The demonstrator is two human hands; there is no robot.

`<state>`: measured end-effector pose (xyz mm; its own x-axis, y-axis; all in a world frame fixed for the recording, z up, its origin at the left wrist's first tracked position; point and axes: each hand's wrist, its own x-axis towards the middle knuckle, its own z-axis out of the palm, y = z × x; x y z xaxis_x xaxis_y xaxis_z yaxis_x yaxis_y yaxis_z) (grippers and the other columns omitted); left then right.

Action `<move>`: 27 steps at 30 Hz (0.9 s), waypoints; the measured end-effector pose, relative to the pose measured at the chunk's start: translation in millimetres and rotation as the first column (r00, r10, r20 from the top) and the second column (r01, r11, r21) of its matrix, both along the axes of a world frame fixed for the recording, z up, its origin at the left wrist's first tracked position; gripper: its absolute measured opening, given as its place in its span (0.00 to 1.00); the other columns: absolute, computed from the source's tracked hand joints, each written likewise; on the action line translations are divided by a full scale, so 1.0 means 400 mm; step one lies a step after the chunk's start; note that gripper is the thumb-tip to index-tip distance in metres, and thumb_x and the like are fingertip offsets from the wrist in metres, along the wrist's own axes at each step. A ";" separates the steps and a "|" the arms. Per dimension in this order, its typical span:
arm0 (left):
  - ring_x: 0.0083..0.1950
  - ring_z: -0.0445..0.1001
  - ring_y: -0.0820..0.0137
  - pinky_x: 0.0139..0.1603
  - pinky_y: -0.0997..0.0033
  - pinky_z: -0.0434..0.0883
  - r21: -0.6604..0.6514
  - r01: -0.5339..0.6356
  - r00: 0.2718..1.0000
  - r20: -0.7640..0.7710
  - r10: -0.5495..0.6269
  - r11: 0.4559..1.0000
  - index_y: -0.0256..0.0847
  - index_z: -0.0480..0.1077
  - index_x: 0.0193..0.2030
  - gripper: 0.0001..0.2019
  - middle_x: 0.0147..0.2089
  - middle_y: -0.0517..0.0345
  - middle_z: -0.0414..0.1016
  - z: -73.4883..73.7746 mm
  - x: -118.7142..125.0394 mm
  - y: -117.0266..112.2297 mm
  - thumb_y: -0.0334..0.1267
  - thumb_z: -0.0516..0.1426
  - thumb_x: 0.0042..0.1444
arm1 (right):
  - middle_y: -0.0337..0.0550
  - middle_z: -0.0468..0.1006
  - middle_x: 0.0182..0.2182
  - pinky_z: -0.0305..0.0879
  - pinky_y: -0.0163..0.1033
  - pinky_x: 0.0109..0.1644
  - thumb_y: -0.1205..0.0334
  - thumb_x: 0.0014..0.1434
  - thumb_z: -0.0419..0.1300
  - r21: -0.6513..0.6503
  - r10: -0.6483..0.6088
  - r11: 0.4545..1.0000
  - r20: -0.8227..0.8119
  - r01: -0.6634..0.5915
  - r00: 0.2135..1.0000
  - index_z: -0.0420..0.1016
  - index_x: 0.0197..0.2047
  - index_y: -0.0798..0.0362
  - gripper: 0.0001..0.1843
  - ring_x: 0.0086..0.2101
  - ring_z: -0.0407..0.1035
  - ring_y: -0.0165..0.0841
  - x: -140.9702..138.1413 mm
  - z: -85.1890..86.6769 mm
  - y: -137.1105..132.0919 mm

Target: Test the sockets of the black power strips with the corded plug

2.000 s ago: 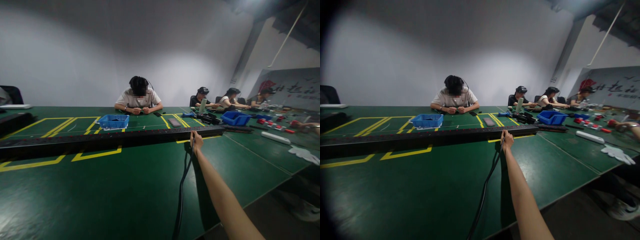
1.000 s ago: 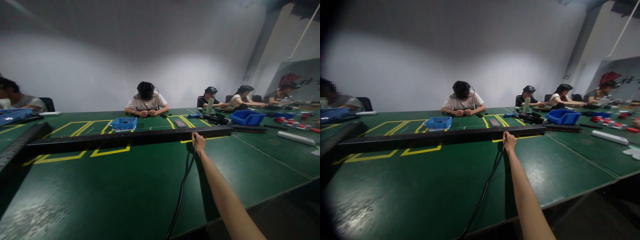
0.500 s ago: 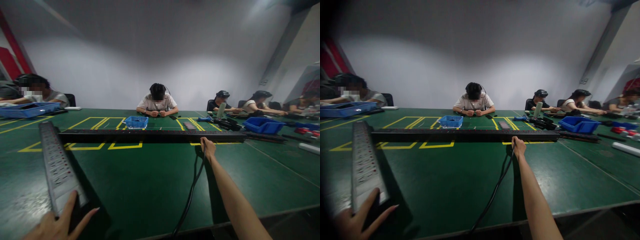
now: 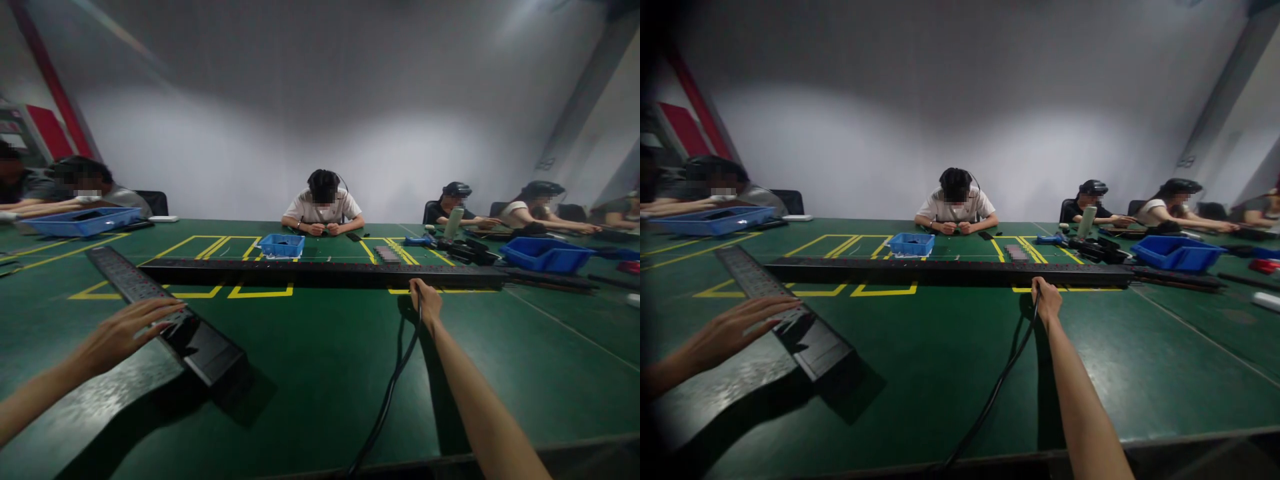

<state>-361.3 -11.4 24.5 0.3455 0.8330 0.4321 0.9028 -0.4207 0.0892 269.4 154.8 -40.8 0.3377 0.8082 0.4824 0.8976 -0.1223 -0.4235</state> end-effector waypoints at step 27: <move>0.37 0.70 0.57 0.34 0.57 0.65 -0.091 0.255 0.966 -0.027 -0.258 0.963 0.30 0.69 0.35 0.18 0.34 0.38 0.70 -0.032 0.995 0.098 0.40 0.43 0.60 | 0.37 0.74 0.24 0.66 0.38 0.30 0.45 0.56 0.49 0.174 0.438 0.896 -0.191 -0.409 0.879 0.70 0.44 0.43 0.18 0.22 0.68 0.32 -0.242 0.194 -0.417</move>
